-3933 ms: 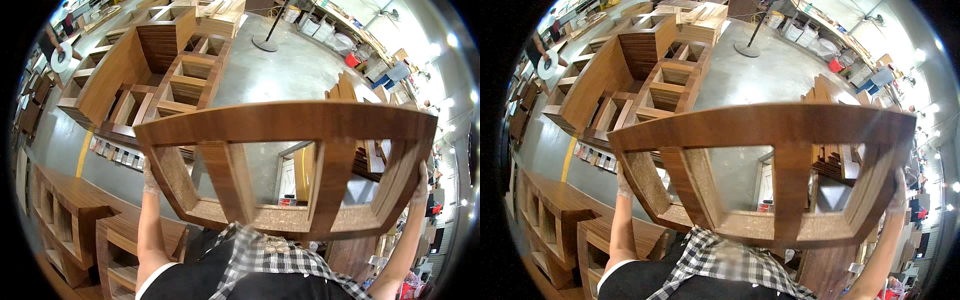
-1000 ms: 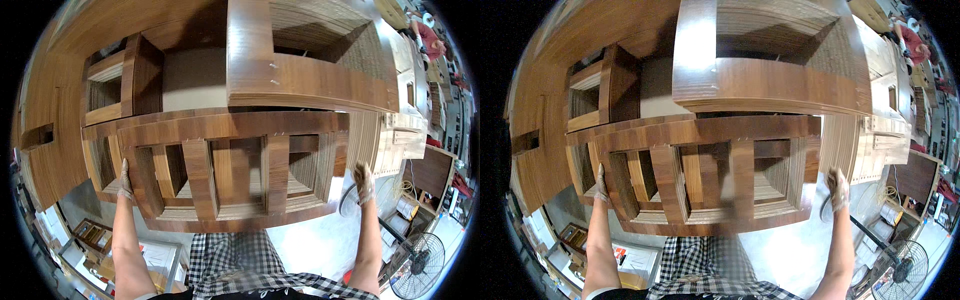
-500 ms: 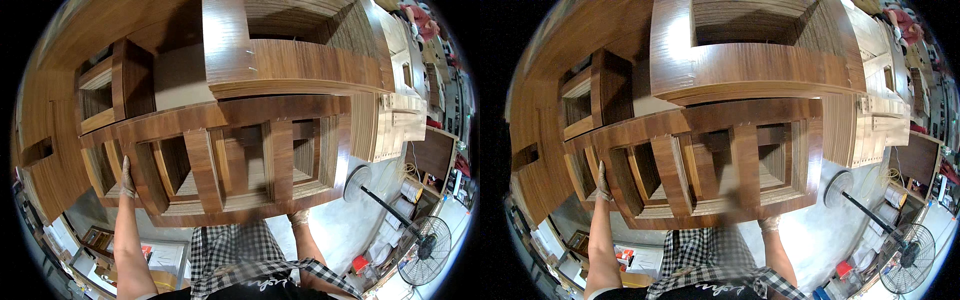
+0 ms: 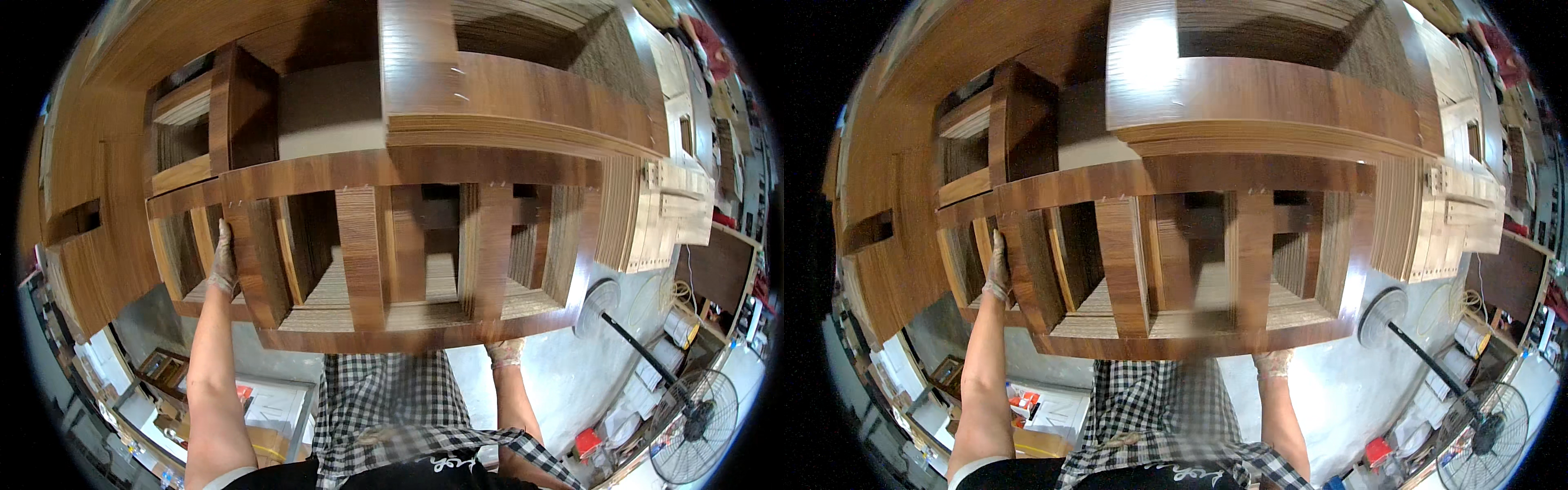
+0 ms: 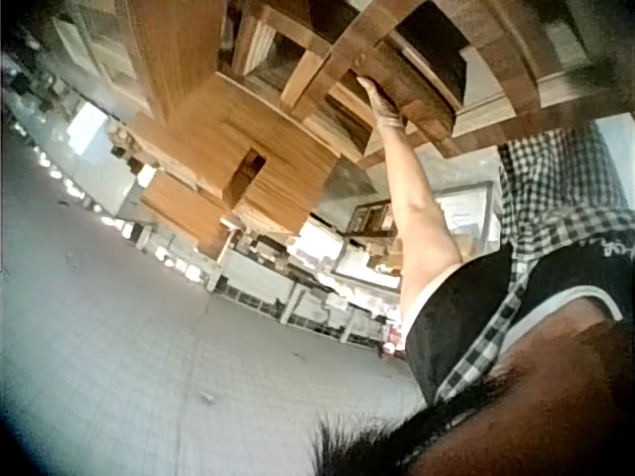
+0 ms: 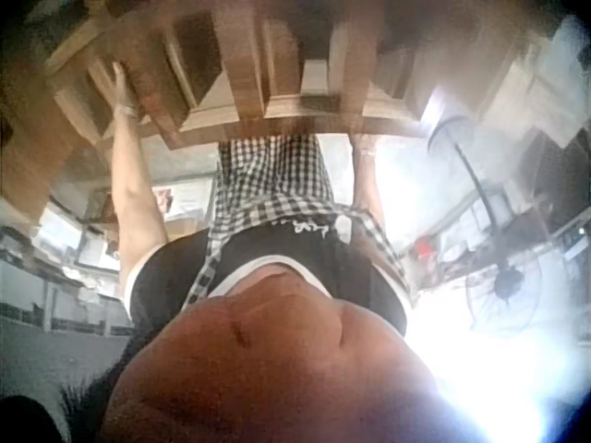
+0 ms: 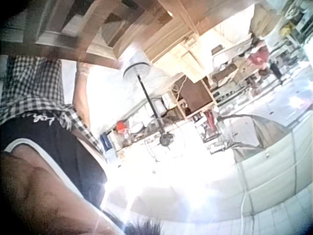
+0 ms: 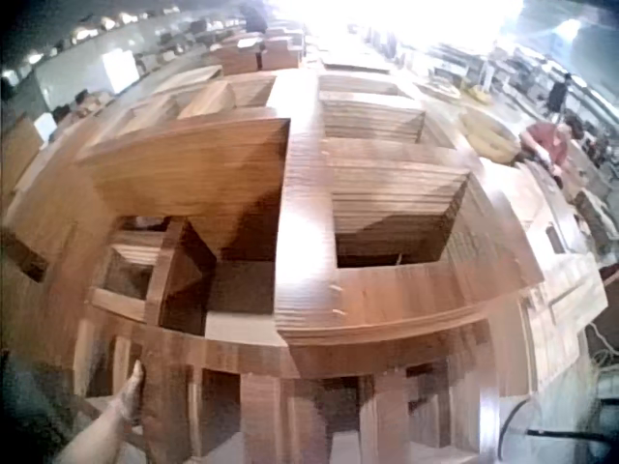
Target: The person sands a wooden frame with a sponge, wipes it with a cloth, and stacks it with other frames. They then apply a liquid finish from a small bottle using a brush to the edges of the frame.
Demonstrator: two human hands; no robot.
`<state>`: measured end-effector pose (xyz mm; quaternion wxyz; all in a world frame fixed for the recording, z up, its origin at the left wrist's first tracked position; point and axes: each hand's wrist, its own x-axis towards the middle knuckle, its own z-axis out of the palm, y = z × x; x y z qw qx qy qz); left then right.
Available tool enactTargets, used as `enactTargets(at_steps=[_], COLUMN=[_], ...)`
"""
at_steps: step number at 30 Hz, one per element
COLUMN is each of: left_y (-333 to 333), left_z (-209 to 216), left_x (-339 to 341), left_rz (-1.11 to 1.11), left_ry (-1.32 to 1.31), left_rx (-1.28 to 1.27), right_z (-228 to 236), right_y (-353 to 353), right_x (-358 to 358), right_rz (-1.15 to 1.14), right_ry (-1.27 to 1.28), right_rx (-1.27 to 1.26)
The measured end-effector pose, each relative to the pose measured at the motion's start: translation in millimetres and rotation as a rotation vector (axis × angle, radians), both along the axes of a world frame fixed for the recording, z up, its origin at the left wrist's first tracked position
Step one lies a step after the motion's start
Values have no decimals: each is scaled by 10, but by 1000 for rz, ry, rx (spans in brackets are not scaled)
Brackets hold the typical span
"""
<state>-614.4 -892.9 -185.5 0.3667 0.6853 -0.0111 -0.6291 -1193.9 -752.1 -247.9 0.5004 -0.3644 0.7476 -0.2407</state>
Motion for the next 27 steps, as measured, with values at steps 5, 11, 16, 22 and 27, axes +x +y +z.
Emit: enactTargets(at_steps=[5,11,16,22,27], left_y=[415,726,670,625,897], left_z=[-165,-574,-522,-441,-885], left_x=[142,257,243,56,587], left_rz=[3,69,44,-12,56], left_ry=[18,-77,18,6,-4], left_rx=[-12,136,109,109,125], right_z=[151,-158,-528,-473,242], right_y=[-42,-108,131,405,-104], right_x=[122,132,-21,-613,-1672], right_rz=[97,-1078,-110,-892,-811], right_ry=[249,-804,157,-554,258], right_rx=[-114,-152,-176,-218,-237])
